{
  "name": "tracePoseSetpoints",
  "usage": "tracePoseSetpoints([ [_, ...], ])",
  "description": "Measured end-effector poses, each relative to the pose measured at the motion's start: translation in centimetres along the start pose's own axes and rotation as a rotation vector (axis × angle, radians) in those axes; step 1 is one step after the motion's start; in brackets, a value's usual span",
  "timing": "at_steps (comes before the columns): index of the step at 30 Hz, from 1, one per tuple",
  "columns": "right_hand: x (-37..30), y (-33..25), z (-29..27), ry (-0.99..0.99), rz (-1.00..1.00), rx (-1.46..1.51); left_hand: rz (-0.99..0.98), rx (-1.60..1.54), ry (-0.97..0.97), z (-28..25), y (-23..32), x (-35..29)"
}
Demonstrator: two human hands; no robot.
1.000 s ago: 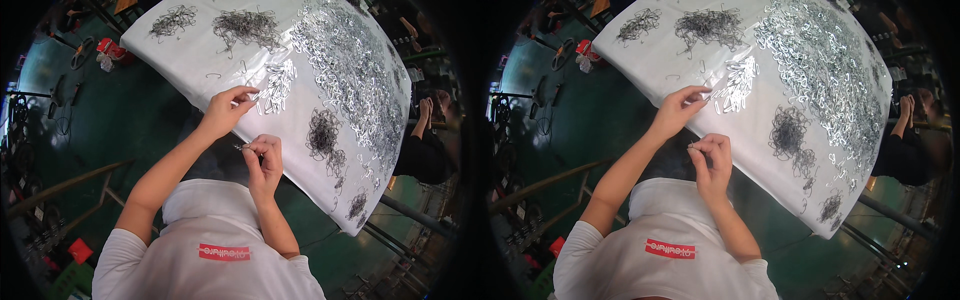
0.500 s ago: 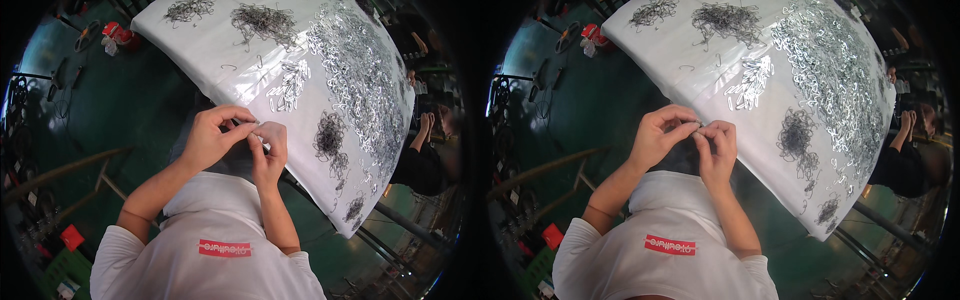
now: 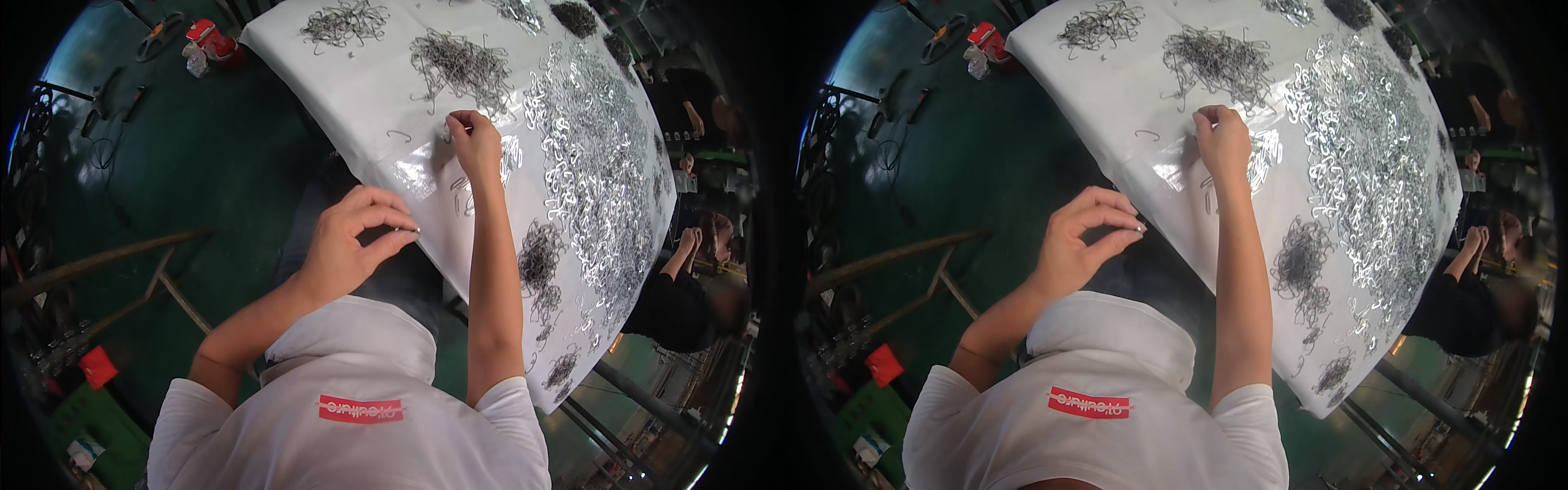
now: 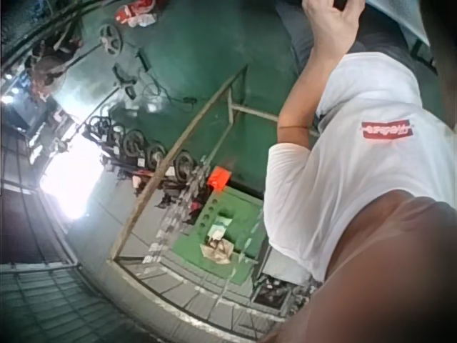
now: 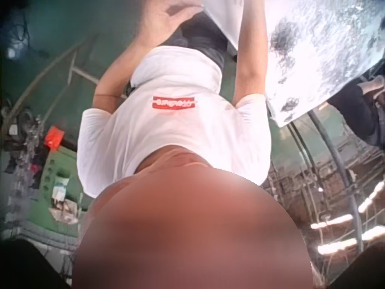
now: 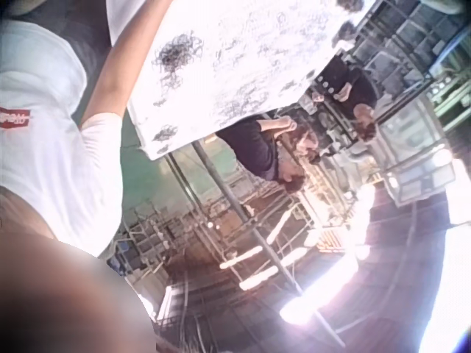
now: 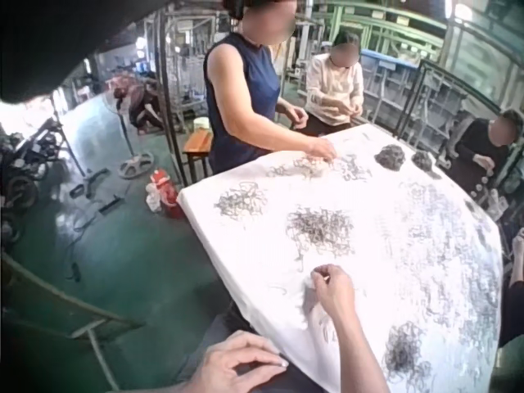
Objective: The person repeatedly picks up small metal hooks and fasteners from a white table, links them together by hand, and places the assembled pieces onto a nearby metal rack. The process is continuous and repetitive, with the person handling the components one at a time.
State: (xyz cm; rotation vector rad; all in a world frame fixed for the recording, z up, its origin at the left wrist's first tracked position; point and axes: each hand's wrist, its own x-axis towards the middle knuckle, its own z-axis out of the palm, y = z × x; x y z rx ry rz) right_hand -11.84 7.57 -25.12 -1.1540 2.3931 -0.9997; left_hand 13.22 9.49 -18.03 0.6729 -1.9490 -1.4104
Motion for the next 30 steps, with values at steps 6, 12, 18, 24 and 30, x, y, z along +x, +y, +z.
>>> tracePoseSetpoints([
  [6, 5.0, -2.3, 2.8, -0.187, 0.105, -0.444, -0.011, -0.054, 0.011, 0.1, 0.2, 0.2],
  [12, 4.4, -1.3, 2.7, 0.089, -0.151, -0.326, 0.010, -0.063, 0.030, -0.2, 0.4, 0.1],
  [18, 2.4, -2.3, 0.3, -0.026, -0.025, 0.401, 0.028, -0.076, 0.077, -0.5, 1.1, -0.6],
  [24, -4.7, -7.0, -4.2, -0.252, 0.076, 0.839, 0.023, -0.083, 0.181, -0.9, 2.0, -1.6],
  [30, -11.0, -10.0, -6.8, -0.511, 0.098, 1.085, 0.004, 0.000, 0.305, -1.0, 2.4, -2.0],
])
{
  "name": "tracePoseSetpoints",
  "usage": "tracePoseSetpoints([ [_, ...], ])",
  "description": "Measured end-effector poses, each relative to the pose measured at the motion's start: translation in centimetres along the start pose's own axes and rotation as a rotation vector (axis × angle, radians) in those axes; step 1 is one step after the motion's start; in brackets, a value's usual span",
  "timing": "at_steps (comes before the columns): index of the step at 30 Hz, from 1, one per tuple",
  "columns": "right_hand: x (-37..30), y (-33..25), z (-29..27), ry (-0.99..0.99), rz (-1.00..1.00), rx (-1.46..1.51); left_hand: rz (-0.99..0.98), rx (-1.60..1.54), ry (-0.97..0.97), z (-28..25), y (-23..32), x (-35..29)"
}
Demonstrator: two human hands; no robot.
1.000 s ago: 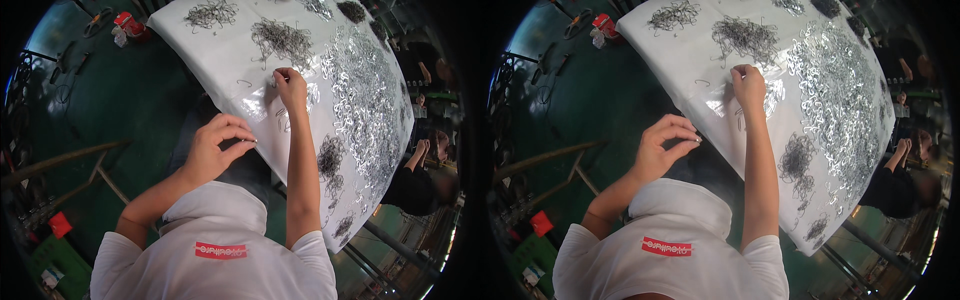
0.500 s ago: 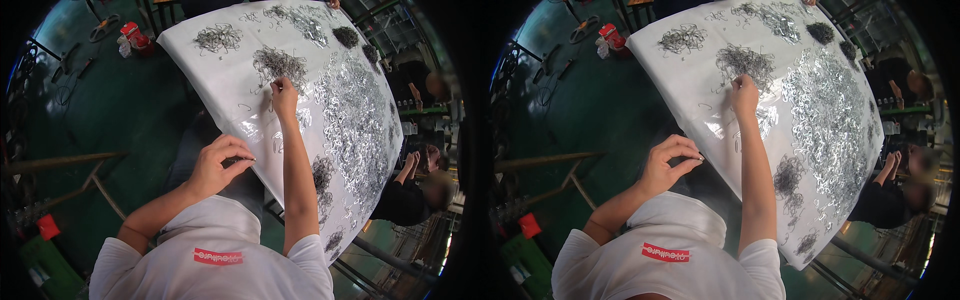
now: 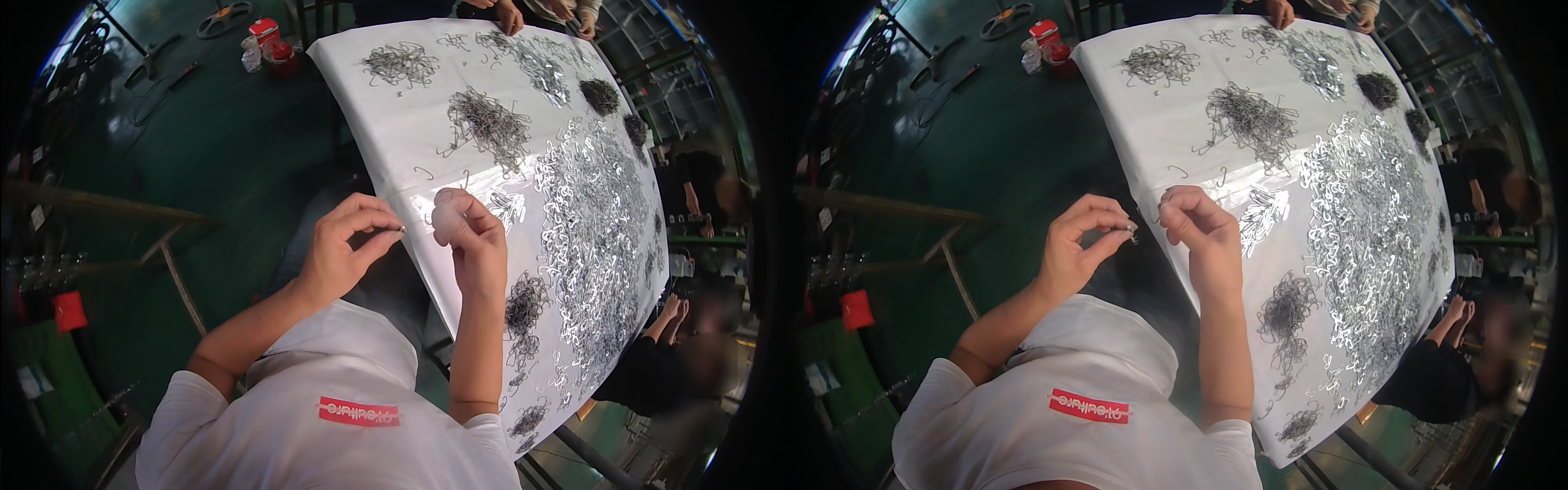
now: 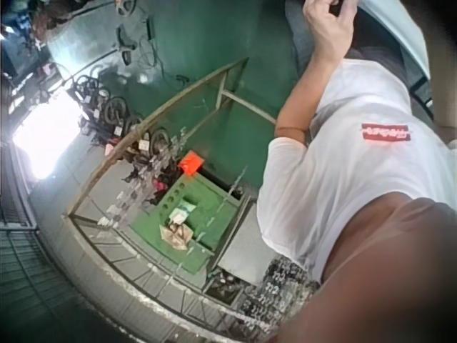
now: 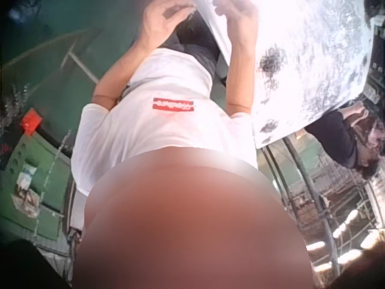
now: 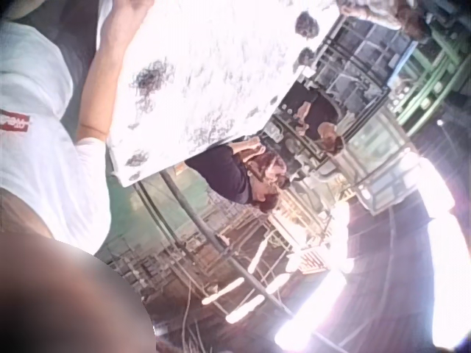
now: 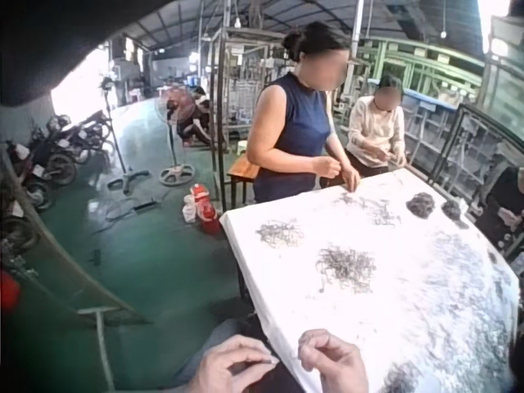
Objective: The person repeatedly picks up small metal hooks and fasteners from a white table, links them together by hand, and places the assembled pieces onto a nearby metal rack. The process is continuous and repetitive, with the person handling the components one at a time.
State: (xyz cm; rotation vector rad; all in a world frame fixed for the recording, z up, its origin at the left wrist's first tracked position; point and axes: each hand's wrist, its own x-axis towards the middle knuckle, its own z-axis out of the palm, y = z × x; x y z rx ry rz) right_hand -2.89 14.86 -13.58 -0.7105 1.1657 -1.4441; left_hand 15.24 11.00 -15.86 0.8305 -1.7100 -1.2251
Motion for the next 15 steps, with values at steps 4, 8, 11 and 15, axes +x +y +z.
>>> tracePoseSetpoints([
  [4, -0.3, 0.3, 1.0, -0.119, 0.026, -0.007, 0.008, 0.041, 0.092, 0.3, 0.2, -0.2],
  [8, 0.7, 0.2, 1.5, -0.108, 0.051, -0.089, 0.021, 0.111, 0.193, 0.6, 0.5, -0.3],
  [11, 1.2, 0.2, 1.7, -0.137, 0.007, -0.138, -0.016, 0.138, 0.244, 0.8, 0.5, -0.2],
  [15, 1.7, 0.3, 1.5, -0.127, 0.007, -0.173, -0.019, 0.143, 0.297, 1.4, 0.1, 0.2],
])
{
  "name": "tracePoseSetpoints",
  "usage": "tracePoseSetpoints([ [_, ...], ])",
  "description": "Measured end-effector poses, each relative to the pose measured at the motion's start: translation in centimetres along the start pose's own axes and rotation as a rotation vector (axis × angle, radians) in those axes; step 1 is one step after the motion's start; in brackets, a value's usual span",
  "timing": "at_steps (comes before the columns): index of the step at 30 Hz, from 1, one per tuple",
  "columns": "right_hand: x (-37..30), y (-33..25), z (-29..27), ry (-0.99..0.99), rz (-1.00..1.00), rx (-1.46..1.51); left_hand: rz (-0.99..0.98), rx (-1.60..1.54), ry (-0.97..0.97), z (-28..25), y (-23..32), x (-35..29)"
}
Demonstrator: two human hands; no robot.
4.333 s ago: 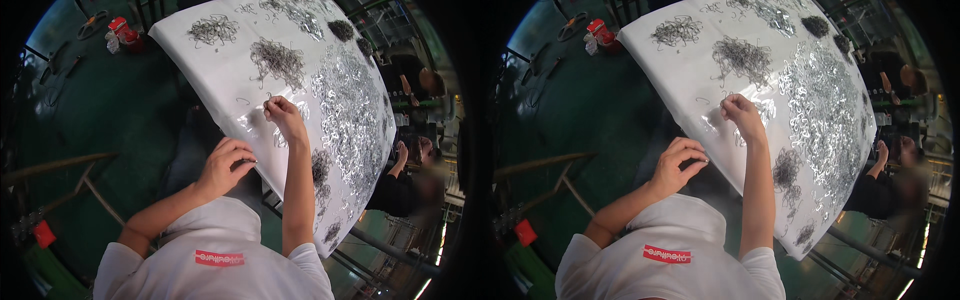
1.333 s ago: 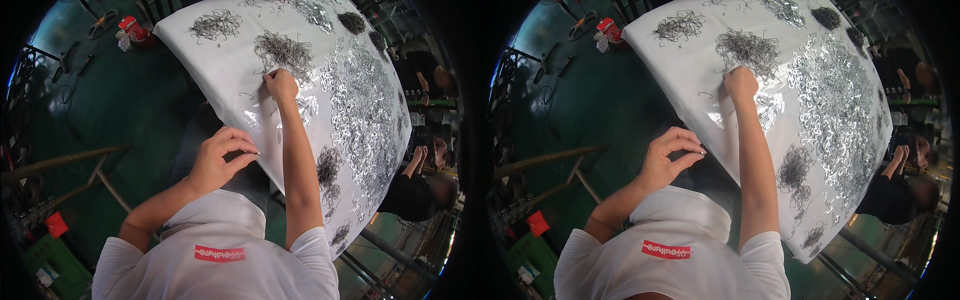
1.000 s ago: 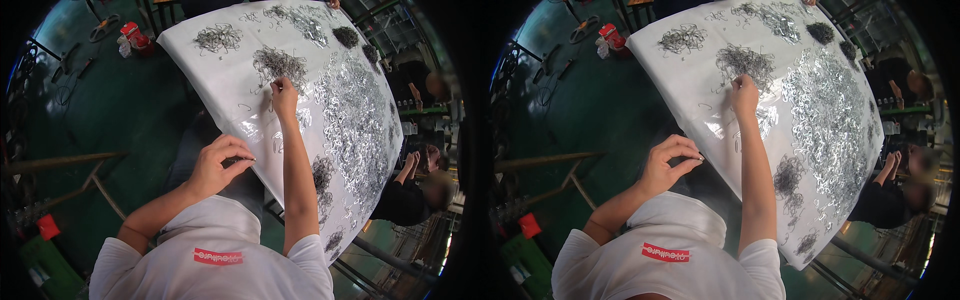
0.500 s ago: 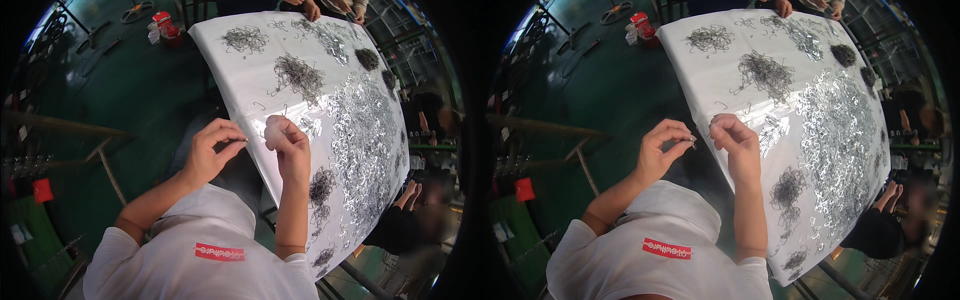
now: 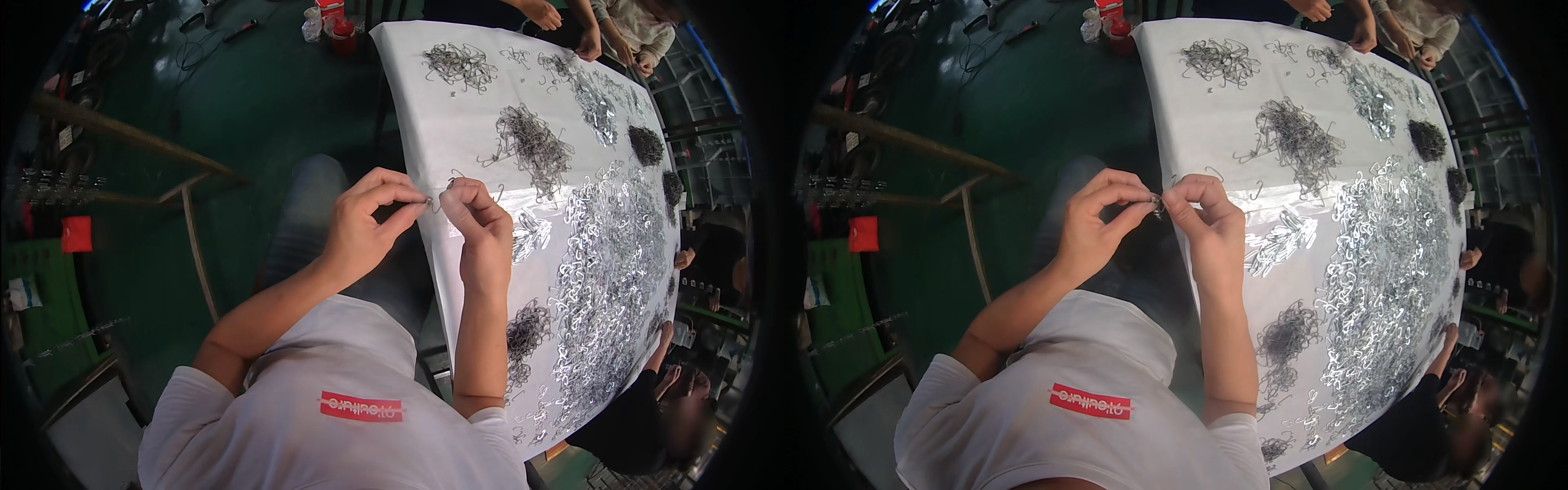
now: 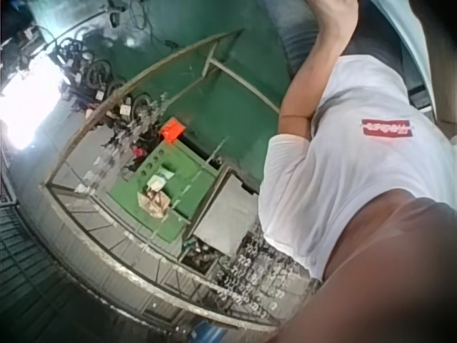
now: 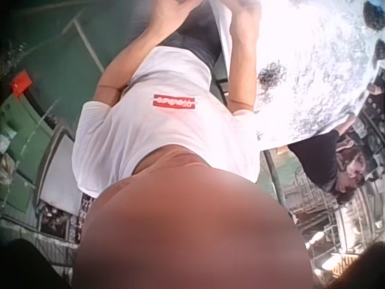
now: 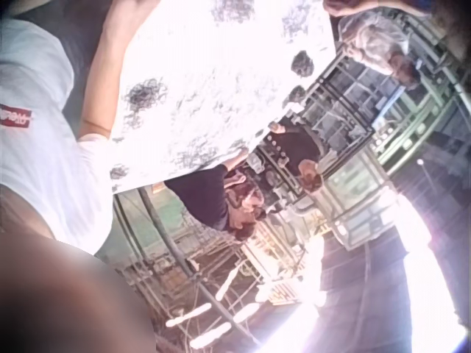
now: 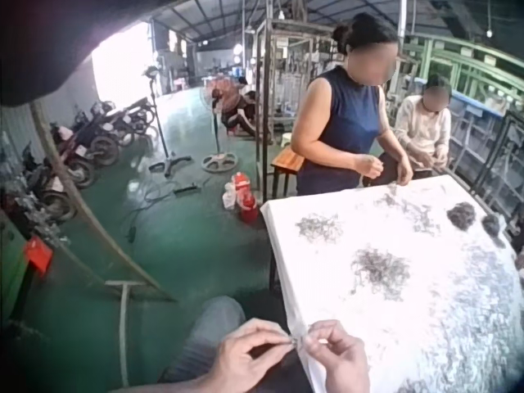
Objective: The person repeatedly picks up small metal hooks and fasteners from a white table, links them together by hand, and places the assembled pieces onto a nearby metal rack. The process is continuous and repetitive, with the person handling the components one at a time.
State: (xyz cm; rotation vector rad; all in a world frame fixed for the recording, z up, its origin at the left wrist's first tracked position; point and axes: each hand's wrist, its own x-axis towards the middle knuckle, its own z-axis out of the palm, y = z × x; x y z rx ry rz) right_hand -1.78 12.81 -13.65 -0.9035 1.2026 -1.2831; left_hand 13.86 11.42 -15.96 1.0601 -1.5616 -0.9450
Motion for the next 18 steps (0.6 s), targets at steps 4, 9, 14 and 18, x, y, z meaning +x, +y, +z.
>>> tracePoseSetpoints([
  [4, -0.1, 0.6, 0.0, 0.031, 0.000, 0.041, -0.033, -0.035, -0.011, 0.6, -0.5, 0.2],
  [9, -0.8, 1.4, 0.3, 0.147, -0.119, -0.049, -0.013, -0.001, -0.055, 0.8, -1.0, 0.4],
  [14, -1.7, 2.2, 0.4, 0.269, -0.085, 0.025, -0.021, -0.033, -0.103, 1.1, -1.4, 0.2],
  [18, -2.6, 3.4, 1.0, 0.346, -0.239, -0.016, 0.049, -0.042, -0.155, 1.1, -1.9, -0.7],
])
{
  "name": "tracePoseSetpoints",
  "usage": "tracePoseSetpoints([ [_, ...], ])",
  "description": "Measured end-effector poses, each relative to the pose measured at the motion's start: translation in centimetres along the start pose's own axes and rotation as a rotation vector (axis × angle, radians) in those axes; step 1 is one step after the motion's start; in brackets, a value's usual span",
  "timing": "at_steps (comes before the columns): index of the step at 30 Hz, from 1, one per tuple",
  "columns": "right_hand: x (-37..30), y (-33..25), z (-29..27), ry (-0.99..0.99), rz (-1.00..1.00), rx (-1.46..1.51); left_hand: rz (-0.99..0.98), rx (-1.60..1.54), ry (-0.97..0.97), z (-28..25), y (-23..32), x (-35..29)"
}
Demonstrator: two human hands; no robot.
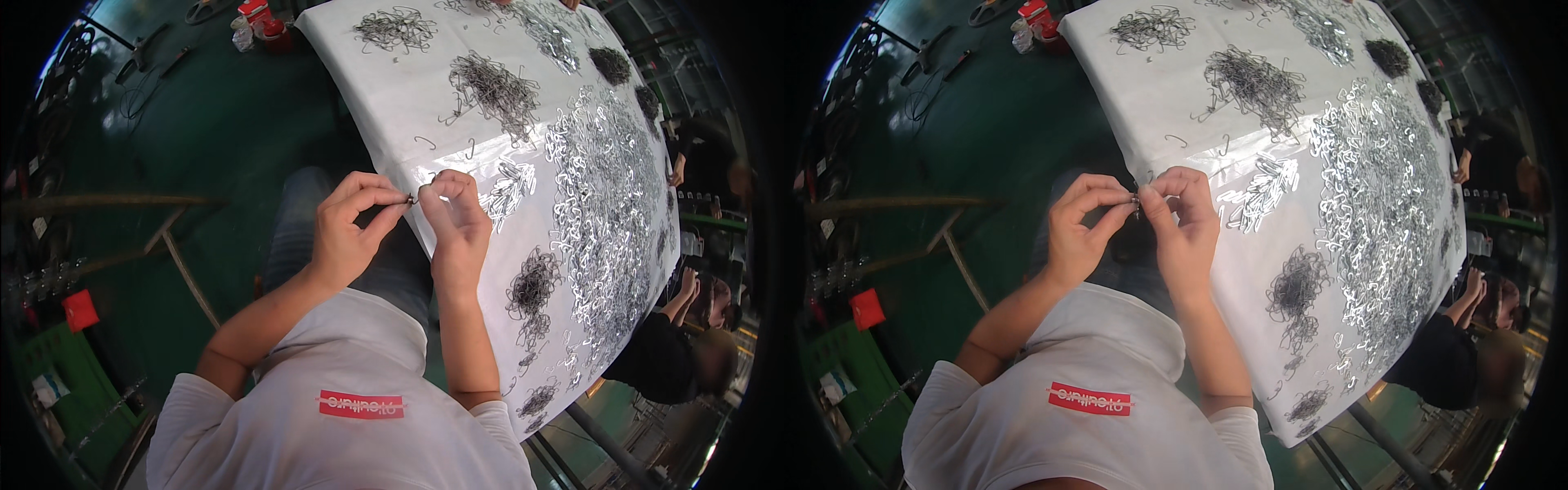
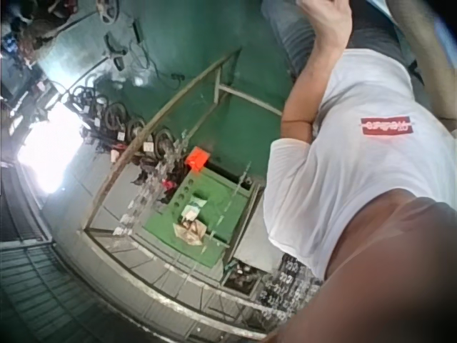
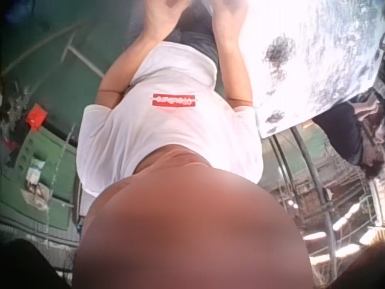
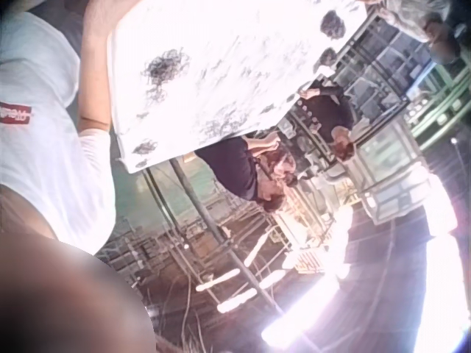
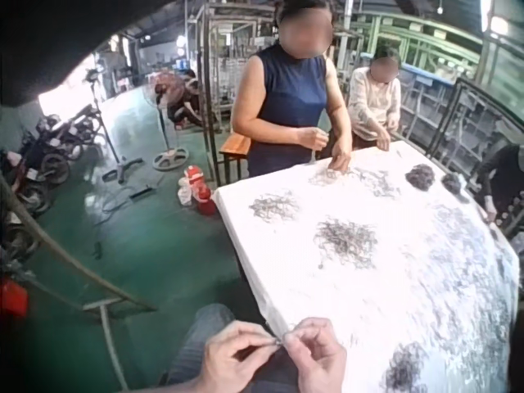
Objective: The person repeatedly picks up small metal hooks and fasteners from a white table, links them together by hand, and places the assembled pieces onto a nearby metal rack. The process is continuous and repetitive, with the person handling the components one at a time.
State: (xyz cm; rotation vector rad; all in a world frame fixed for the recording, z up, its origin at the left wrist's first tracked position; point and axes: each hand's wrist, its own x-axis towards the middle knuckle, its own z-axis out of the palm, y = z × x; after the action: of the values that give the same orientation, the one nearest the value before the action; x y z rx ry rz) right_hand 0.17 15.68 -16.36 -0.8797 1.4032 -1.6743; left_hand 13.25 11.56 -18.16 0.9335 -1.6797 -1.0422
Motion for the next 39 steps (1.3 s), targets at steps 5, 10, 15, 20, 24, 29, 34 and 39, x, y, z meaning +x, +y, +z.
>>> tracePoseSetpoints([
  [5, -2.6, 0.9, 0.3, 0.113, -0.425, -0.375, 0.161, -0.002, -0.060, -0.6, -2.2, 0.7],
  [10, -5.7, 1.6, 0.4, 0.162, -0.389, -0.342, 0.143, 0.060, -0.317, 3.5, -6.9, 4.8],
  [15, -7.2, 1.8, 0.3, 0.191, -0.370, -0.399, 0.434, 0.301, -0.461, 11.5, -8.7, 5.2],
  [20, -8.5, 1.6, -0.1, 0.179, -0.341, -0.436, 0.643, 0.367, -0.578, 12.7, -10.7, 5.4],
  [24, -9.2, 1.8, -0.2, 0.190, -0.285, -0.379, 0.845, 0.452, -0.678, 12.6, -11.7, 6.5],
  [29, -9.4, 1.8, -0.4, 0.195, -0.283, -0.370, 0.352, 0.241, -0.529, 11.3, -10.1, 6.9],
  [34, -9.2, 1.8, -0.6, 0.178, -0.291, -0.380, -0.192, -0.198, -0.533, 5.9, -5.7, 4.6],
  [39, -8.4, 2.0, -0.5, 0.174, -0.299, -0.392, -0.440, -0.434, -0.529, 0.4, -0.9, 2.2],
])
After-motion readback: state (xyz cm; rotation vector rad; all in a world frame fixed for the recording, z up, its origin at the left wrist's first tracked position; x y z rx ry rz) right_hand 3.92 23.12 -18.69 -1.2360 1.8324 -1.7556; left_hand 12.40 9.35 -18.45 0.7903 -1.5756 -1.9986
